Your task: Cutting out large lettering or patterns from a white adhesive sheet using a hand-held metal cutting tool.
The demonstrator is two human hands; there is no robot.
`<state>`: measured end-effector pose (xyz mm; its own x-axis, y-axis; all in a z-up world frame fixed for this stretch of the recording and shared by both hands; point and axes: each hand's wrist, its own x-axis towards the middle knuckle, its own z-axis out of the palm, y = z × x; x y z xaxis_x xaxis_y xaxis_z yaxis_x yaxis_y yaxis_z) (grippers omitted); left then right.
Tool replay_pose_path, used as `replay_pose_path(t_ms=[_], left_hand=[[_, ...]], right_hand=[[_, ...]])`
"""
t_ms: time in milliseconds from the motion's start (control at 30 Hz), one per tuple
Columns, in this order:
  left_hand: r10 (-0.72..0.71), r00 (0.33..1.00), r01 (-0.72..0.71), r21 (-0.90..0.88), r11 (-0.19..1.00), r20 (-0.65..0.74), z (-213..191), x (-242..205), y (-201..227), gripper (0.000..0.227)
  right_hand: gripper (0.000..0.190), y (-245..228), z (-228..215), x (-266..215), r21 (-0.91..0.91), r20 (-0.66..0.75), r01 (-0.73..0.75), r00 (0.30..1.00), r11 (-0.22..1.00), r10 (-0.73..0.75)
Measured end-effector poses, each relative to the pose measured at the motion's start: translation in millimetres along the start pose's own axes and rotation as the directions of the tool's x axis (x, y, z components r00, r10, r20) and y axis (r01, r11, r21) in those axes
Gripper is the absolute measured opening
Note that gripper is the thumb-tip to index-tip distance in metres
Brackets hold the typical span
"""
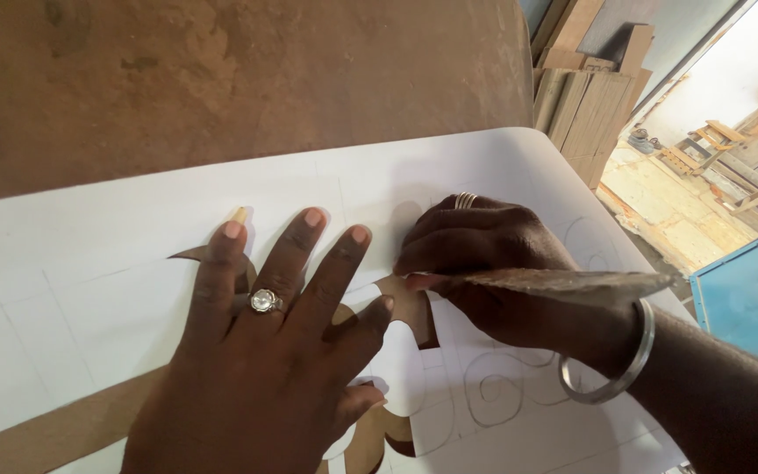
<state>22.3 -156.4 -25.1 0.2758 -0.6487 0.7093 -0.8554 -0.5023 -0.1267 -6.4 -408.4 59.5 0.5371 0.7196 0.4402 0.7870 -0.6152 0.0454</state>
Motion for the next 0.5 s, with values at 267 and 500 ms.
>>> replay_pose_path(t_ms=[267,500], left_hand=[[-0.004,1.000,0.004,-0.032,0.999,0.000,1.5,-1.5,0.5,0.057],[-0.002,1.000,0.002,-0.046,0.999,-0.001,1.7,-2.9,0.5,0.056]], right_hand=[[0.004,0.3,0.0,-1.4,-0.037,0.002,0.023,1.000,0.999,-0.023],[0.011,-7.4,-3.2,-1.1,0.038,0.026,-0.196,0.980,0.980,0.195]])
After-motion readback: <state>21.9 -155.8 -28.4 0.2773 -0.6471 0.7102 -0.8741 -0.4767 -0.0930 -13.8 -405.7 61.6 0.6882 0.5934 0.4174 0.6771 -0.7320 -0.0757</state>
